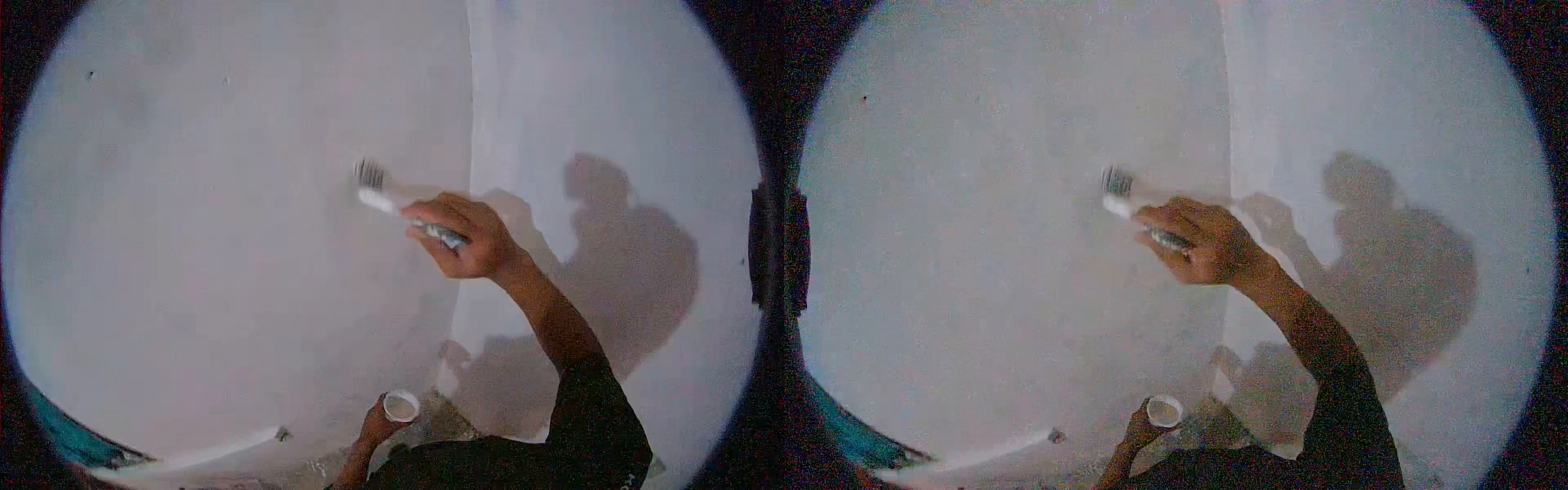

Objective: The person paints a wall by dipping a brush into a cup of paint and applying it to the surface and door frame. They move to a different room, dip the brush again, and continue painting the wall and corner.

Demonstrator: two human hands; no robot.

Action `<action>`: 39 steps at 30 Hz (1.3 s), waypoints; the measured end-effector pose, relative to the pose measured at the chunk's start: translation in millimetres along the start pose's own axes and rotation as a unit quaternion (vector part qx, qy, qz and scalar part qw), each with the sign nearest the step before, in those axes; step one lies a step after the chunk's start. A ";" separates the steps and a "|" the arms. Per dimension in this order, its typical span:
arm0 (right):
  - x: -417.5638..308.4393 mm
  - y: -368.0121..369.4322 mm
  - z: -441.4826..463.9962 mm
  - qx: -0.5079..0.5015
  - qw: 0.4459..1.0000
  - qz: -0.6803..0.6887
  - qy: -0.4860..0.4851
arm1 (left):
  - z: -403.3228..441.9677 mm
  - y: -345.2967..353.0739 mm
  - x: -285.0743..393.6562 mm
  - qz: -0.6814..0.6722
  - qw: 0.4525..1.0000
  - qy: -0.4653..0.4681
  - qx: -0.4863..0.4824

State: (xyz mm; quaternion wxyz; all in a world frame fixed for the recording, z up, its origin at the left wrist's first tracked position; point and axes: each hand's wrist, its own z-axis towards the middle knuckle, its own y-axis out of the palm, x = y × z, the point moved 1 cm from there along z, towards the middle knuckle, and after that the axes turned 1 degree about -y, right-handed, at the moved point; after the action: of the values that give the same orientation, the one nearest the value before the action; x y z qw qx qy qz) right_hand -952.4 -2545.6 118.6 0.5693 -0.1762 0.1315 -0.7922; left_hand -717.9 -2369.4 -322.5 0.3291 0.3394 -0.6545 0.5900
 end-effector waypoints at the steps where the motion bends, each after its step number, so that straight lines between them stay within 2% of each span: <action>1: -2.8 5.1 1.1 -0.079 0.994 0.054 0.045 | -1.0 -4.8 9.4 -0.003 1.000 0.003 -0.009; 2: 2.9 9.6 8.7 -0.080 0.994 0.065 0.040 | -1.5 -8.8 13.5 -0.005 1.000 0.005 -0.019; 4: 28.7 8.0 50.7 0.024 0.990 0.118 0.078 | 0.8 -13.9 18.6 -0.017 1.000 0.017 -0.009; 6: 61.6 -4.5 108.2 0.022 0.994 0.093 0.043 | -3.4 -15.1 20.1 -0.026 0.999 0.027 0.003; 8: 123.0 -2.1 154.1 0.050 0.996 -0.072 -0.008 | -7.2 -21.5 17.4 -0.014 1.000 0.008 0.027; 10: 138.7 -10.0 216.5 0.155 0.981 -0.086 -0.073 | -19.6 -43.5 30.2 -0.028 0.999 -0.021 0.033; 12: 136.4 -22.7 260.2 0.203 0.971 -0.120 -0.029 | -26.2 -53.8 31.3 -0.045 0.997 -0.045 0.039; 13: 144.7 -33.5 287.9 0.217 0.970 -0.110 -0.025 | -41.6 -69.4 38.4 0.018 0.997 -0.043 0.066; 15: 153.3 -31.8 314.3 0.364 0.923 -0.064 -0.107 | -49.4 -75.8 37.0 0.071 0.992 -0.041 0.096; 16: 156.0 -21.0 309.7 0.365 0.923 -0.059 -0.106 | -55.3 -82.5 36.9 0.051 0.992 -0.060 0.095; 18: 159.1 19.8 284.3 0.233 0.962 -0.140 0.025 | -66.1 -93.5 37.3 0.007 0.991 -0.094 0.091; 20: 125.4 75.8 253.2 0.255 0.956 -0.070 -0.129 | -73.0 -99.9 44.5 -0.040 0.987 -0.129 0.087; 21: 95.8 105.3 237.2 0.191 0.978 0.021 -0.087 | -71.9 -102.5 45.3 -0.041 0.987 -0.130 0.091; 24: 8.2 171.7 192.0 0.101 0.974 0.128 -0.157 | -70.9 -104.4 30.1 -0.029 0.985 -0.139 0.096; 25: -17.8 181.2 185.6 0.060 0.969 0.180 -0.161 | -62.7 -101.5 16.7 -0.034 0.989 -0.094 0.107; 26: -32.5 191.1 179.5 -0.036 0.966 0.220 -0.129 | -60.1 -99.5 9.0 -0.038 0.991 -0.050 0.116; 28: -53.8 191.6 184.4 -0.076 0.966 0.220 -0.112 | -65.9 -106.9 6.4 -0.027 0.991 -0.063 0.117; 30: -45.4 180.0 214.9 0.054 0.948 0.271 -0.155 | -69.0 -119.3 8.1 -0.004 0.990 -0.086 0.108; 31: -25.7 172.1 221.9 0.062 0.953 0.281 -0.097 | -65.0 -128.1 0.4 0.017 0.989 -0.100 0.105; 33: 14.1 130.1 261.1 0.136 0.969 0.177 -0.104 | -65.1 -117.2 -1.9 0.017 0.989 -0.107 0.096; 34: 31.2 103.5 273.6 0.119 0.988 0.098 -0.032 | -70.7 -114.8 -13.4 -0.008 0.989 -0.091 0.118; 35: 74.8 88.3 288.8 0.125 0.991 -0.050 -0.022 | -76.1 -113.9 -18.6 -0.032 0.987 -0.075 0.139; 37: 86.5 46.0 302.8 0.248 0.963 -0.085 -0.056 | -93.3 -118.8 -22.5 -0.008 0.985 -0.095 0.144; 38: 75.1 36.2 302.5 0.307 0.950 -0.014 -0.061 | -101.5 -124.9 -24.5 0.020 0.981 -0.116 0.152; 39: 76.1 31.4 296.1 0.325 0.945 -0.023 0.005 | -103.2 -126.0 -30.0 0.017 0.982 -0.114 0.150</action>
State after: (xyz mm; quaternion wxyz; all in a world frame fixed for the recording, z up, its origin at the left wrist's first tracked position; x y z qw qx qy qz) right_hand -820.6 -2630.0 383.1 0.5767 0.0197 -0.1345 -0.8056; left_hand -593.2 -2274.2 -269.2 0.1875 0.4387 -0.5973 0.6446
